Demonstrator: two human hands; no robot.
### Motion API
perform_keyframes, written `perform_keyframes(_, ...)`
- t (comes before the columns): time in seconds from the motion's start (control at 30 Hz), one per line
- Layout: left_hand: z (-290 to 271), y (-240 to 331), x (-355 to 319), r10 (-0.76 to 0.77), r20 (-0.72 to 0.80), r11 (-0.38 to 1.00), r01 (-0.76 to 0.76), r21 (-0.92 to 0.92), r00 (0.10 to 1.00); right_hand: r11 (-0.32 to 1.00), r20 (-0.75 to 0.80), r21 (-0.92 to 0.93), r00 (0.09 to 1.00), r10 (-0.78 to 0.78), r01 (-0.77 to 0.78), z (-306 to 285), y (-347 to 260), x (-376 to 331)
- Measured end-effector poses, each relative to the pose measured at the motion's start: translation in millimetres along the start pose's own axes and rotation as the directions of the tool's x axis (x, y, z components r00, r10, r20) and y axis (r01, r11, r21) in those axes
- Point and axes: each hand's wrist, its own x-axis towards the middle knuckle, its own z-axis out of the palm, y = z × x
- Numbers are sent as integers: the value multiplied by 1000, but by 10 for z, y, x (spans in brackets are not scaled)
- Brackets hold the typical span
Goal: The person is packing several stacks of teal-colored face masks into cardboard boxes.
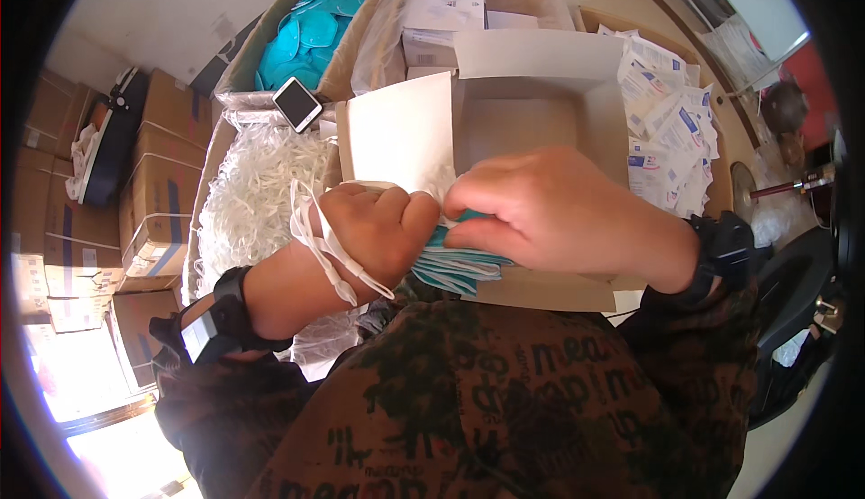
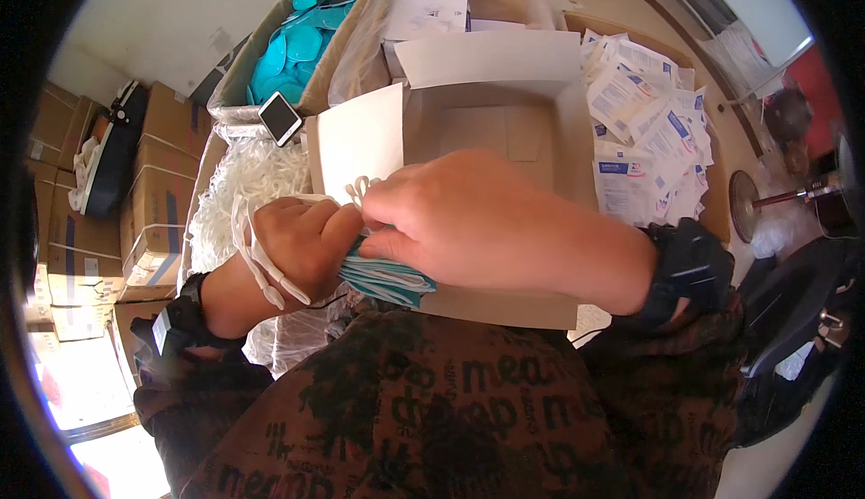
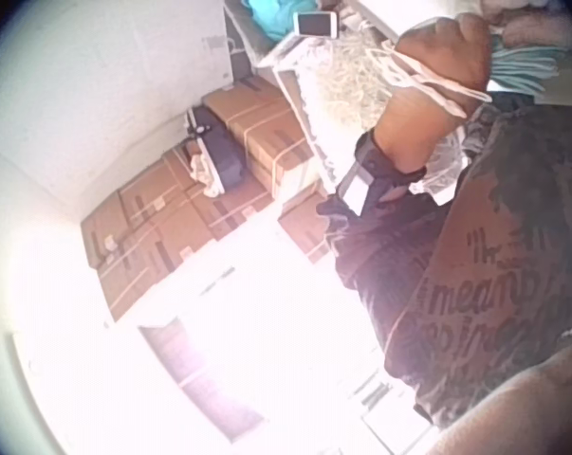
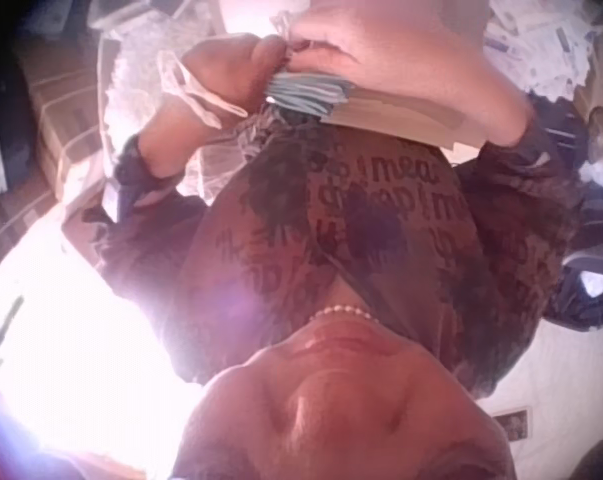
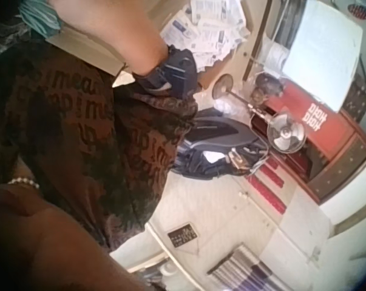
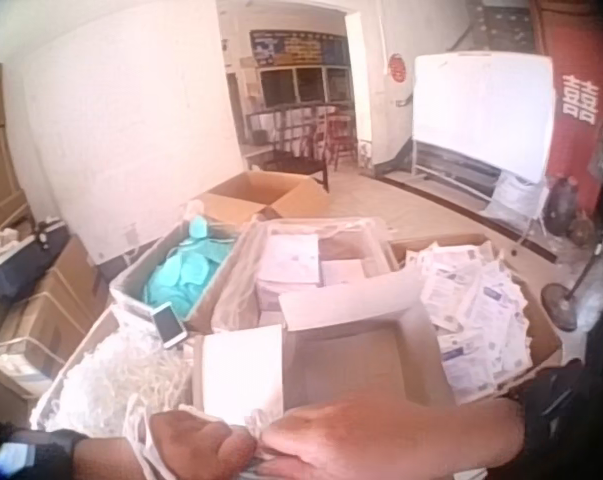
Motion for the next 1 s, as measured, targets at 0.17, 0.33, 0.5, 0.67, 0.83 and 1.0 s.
perform_keyframes(0.17,23,45,30,62,7,998,-62,13,998,991,175,-105,979,101,-83,30,36,18)
perform_keyframes(0.33,-79,-123,-140,77,-34,995,-79,-65,996,987,233,-26,959,160,-158,-235,-24,-319)
perform_keyframes(0.5,-118,-214,-382,-16,-118,998,8,-68,993,911,280,172,906,318,-374,-567,-259,-749)
perform_keyframes(0.67,0,-565,-691,-240,-86,963,249,108,967,869,113,272,910,399,-414,-849,-239,-1422)
perform_keyframes(0.83,-84,-487,-679,-190,-142,979,198,45,971,455,-155,884,849,505,-109,-736,52,-1330)
perform_keyframes(1.0,-41,-342,-458,15,-207,997,-31,-72,978,259,32,956,926,375,-138,-358,340,-594)
